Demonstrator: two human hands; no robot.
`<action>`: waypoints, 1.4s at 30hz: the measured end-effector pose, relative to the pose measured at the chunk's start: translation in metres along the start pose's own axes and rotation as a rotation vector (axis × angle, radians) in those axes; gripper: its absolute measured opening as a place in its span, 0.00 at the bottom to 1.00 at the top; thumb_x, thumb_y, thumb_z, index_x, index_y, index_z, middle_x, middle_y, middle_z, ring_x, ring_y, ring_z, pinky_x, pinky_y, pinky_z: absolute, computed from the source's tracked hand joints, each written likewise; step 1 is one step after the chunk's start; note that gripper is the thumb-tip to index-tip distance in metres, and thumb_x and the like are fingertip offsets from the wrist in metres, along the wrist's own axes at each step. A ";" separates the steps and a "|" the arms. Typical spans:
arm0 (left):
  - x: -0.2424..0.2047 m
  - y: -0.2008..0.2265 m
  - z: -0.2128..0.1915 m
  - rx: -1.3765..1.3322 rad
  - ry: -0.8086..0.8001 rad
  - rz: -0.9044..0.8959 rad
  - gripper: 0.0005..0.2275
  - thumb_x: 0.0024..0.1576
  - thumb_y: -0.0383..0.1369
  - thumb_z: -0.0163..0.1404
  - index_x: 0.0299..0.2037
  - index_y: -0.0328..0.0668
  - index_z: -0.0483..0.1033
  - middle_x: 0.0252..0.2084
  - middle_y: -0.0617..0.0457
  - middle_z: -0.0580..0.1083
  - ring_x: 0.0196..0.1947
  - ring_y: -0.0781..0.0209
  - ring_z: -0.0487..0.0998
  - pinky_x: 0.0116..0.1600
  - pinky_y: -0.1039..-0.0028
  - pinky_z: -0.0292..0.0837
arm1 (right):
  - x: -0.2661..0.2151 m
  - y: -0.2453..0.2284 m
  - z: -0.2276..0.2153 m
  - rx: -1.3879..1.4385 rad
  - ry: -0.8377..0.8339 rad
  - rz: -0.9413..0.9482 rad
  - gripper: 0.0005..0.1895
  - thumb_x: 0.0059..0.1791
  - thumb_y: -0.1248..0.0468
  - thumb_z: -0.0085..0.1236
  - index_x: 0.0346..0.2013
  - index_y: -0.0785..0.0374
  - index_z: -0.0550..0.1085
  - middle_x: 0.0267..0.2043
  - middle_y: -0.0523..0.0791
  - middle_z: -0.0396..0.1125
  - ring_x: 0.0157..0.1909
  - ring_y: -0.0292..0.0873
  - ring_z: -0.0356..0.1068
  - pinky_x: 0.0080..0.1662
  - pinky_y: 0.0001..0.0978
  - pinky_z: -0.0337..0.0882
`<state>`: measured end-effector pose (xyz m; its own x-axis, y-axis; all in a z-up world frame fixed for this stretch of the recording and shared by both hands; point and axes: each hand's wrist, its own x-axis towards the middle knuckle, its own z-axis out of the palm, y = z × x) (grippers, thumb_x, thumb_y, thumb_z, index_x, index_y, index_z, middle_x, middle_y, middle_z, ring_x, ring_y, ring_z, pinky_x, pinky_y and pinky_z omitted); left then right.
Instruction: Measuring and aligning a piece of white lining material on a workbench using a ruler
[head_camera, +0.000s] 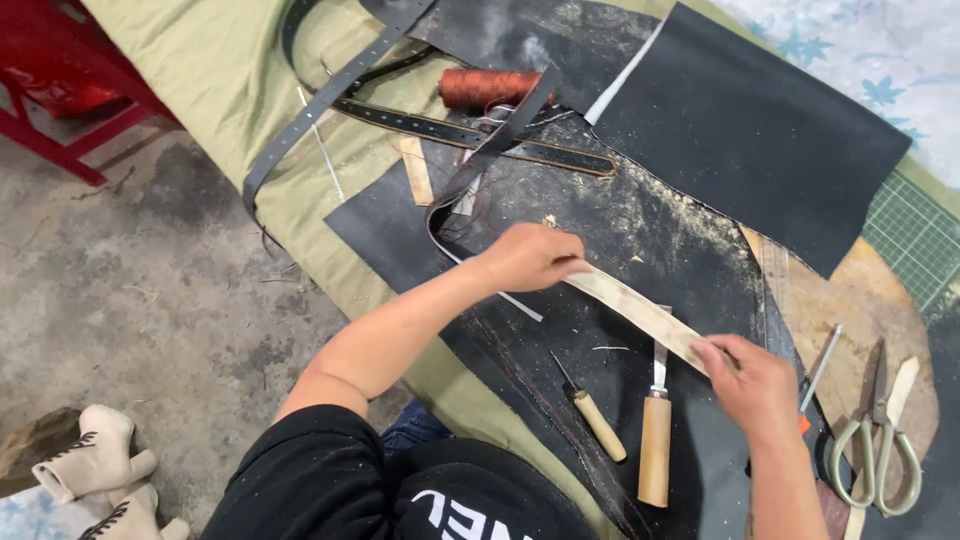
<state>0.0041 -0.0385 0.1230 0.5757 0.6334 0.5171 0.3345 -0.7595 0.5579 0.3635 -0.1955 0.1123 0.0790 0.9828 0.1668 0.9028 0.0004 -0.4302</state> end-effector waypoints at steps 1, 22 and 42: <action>-0.003 -0.003 -0.002 -0.009 -0.005 0.001 0.11 0.62 0.46 0.51 0.33 0.52 0.74 0.24 0.51 0.75 0.31 0.46 0.81 0.34 0.59 0.76 | -0.005 0.012 -0.001 -0.004 -0.002 0.009 0.12 0.50 0.40 0.63 0.36 0.39 0.82 0.30 0.39 0.76 0.42 0.49 0.77 0.46 0.38 0.75; 0.015 0.034 0.015 -0.055 0.035 0.140 0.12 0.66 0.42 0.47 0.32 0.54 0.76 0.26 0.61 0.73 0.28 0.63 0.78 0.36 0.77 0.75 | 0.032 -0.047 0.007 -0.076 -0.133 -0.264 0.27 0.47 0.44 0.64 0.54 0.54 0.79 0.44 0.48 0.77 0.54 0.55 0.74 0.64 0.54 0.64; -0.079 -0.145 -0.128 0.623 0.127 -0.887 0.32 0.47 0.45 0.70 0.58 0.35 0.74 0.52 0.37 0.68 0.53 0.33 0.72 0.57 0.50 0.70 | -0.002 0.004 0.058 0.014 0.214 -0.299 0.22 0.46 0.55 0.71 0.53 0.56 0.78 0.50 0.44 0.71 0.57 0.49 0.72 0.60 0.42 0.67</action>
<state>-0.1849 0.0409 0.0841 -0.1258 0.9762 0.1764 0.9324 0.0556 0.3572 0.3421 -0.1867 0.0588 -0.0992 0.8781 0.4681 0.8936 0.2856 -0.3464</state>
